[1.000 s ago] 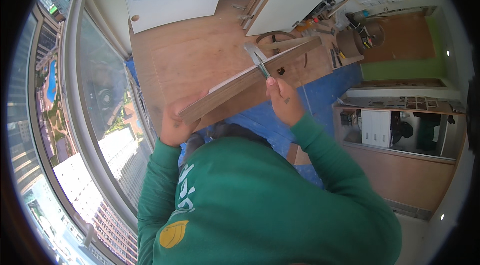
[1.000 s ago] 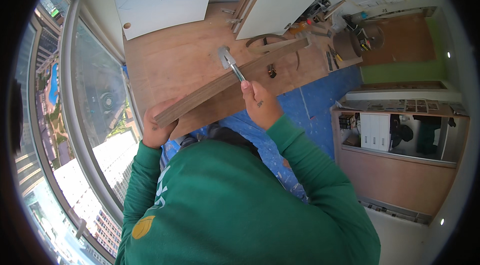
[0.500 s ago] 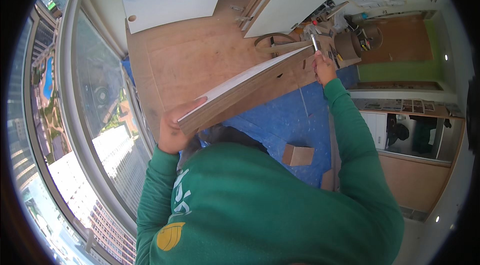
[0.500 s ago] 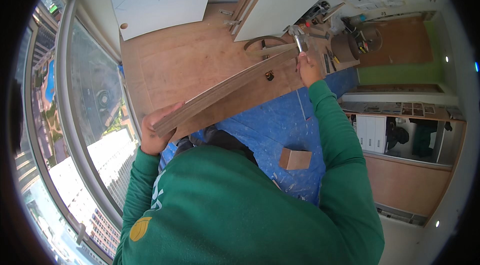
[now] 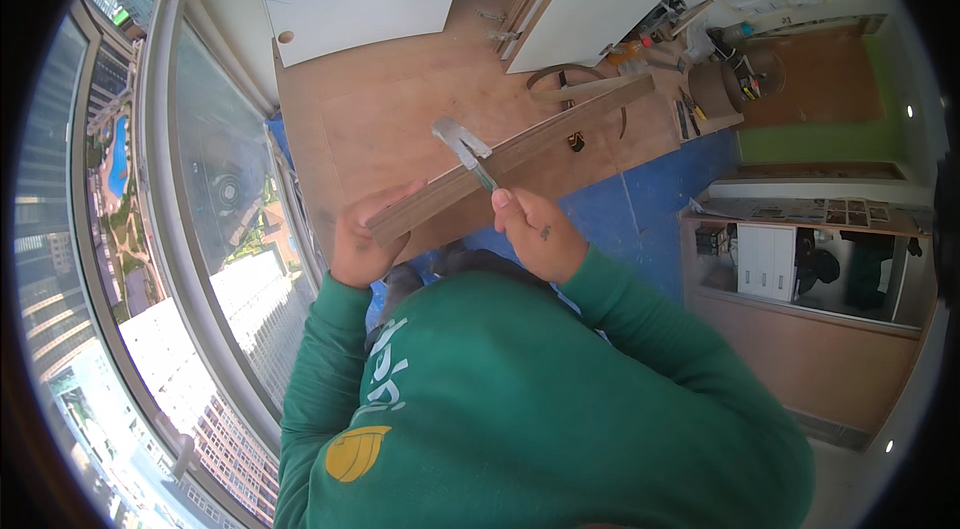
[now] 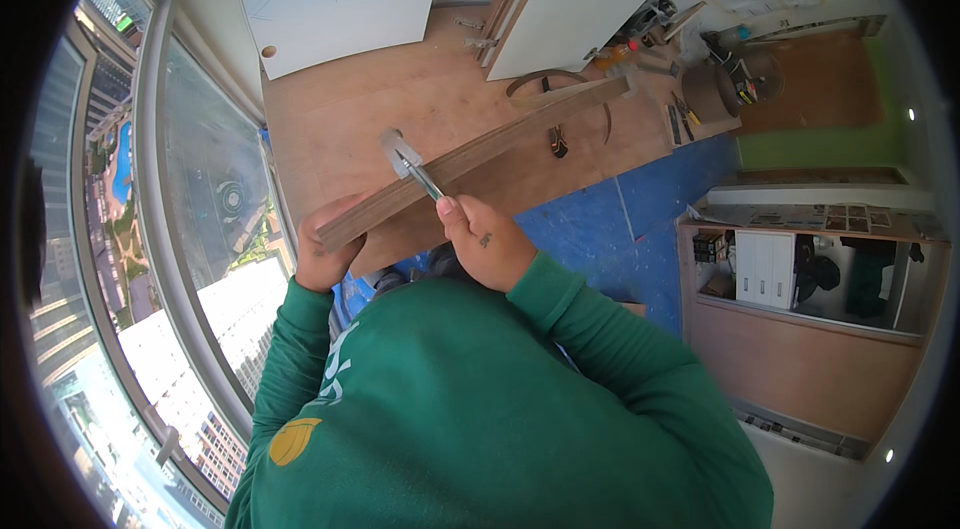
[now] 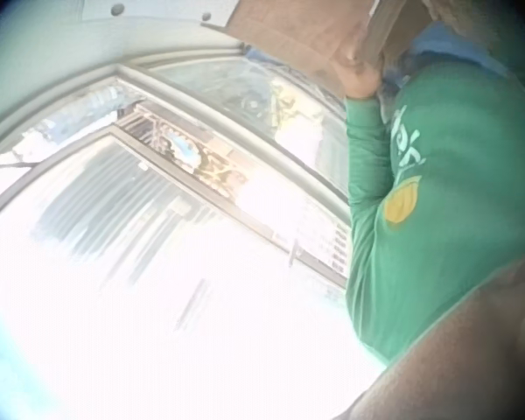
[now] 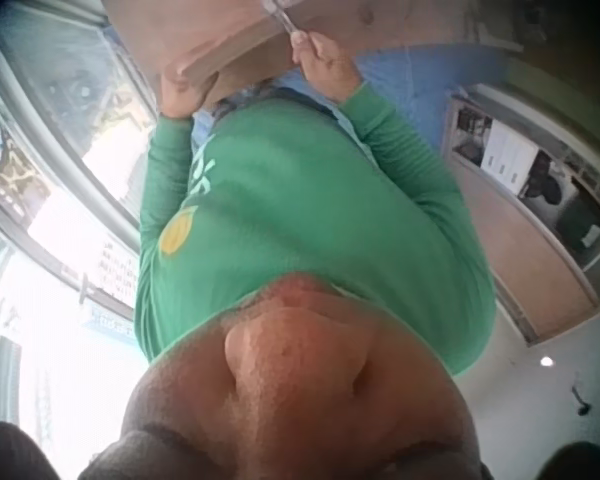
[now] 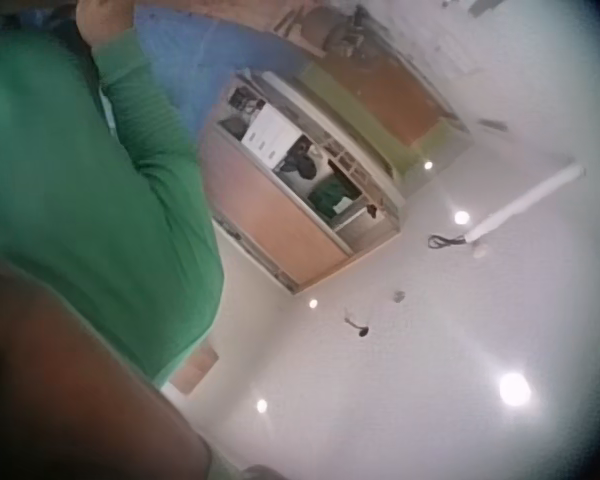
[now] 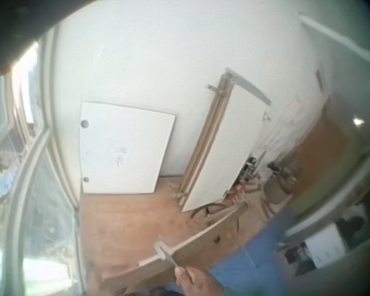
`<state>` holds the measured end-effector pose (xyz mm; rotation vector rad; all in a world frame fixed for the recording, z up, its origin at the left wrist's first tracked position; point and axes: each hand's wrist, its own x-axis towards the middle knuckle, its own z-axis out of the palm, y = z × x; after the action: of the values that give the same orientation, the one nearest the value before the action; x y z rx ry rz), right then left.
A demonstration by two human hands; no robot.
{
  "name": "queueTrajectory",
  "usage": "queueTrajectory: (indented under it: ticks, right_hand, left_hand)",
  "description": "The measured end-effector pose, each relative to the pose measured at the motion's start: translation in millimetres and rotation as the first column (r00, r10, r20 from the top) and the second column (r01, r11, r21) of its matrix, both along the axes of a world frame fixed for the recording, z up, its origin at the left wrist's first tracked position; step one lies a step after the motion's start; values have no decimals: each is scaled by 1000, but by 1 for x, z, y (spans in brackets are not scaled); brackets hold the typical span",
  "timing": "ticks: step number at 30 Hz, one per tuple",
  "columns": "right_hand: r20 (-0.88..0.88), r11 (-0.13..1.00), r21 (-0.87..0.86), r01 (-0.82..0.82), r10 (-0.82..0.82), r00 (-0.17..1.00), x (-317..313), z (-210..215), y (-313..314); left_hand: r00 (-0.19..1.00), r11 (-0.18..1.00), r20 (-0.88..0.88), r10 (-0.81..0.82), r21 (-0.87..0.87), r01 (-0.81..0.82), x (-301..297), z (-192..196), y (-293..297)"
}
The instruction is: The person assembles a cabinet door by attaching a curved wooden edge band to a white panel. They use a utility knife to trim the band, a hammer to tap it into place, and a screwdriver to secure it. The person repeatedly checks alignment and adjusts the band during the process.
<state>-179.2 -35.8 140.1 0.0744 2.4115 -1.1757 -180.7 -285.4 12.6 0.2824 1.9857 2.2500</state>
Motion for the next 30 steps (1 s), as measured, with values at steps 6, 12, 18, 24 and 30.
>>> queueTrajectory:
  ticks: [6, 12, 18, 24, 30]
  right_hand:
    - [-6, 982, -149, -119, 120, 993, -2, -12, 6]
    - [-56, 949, -304, -84, 71, 996, 6, -36, 45]
    - [101, 935, -347, 76, -43, 994, -10, -27, 98]
    - [-103, 967, -249, 54, -82, 991, -38, -48, 150]
    - [-89, 938, -224, 266, -292, 952, -51, -26, 175]
  left_hand:
    - [998, 989, 39, 58, -135, -53, 0, 8, 0]
    - [981, 947, 15, 192, -265, -181, 10, 17, 9]
    - [925, 905, 87, 370, -256, -338, 14, 17, 20]
    - [917, 904, 130, 378, -266, -335, 14, 19, 34]
    - [946, 937, 42, 321, -155, -312, -4, 16, 72]
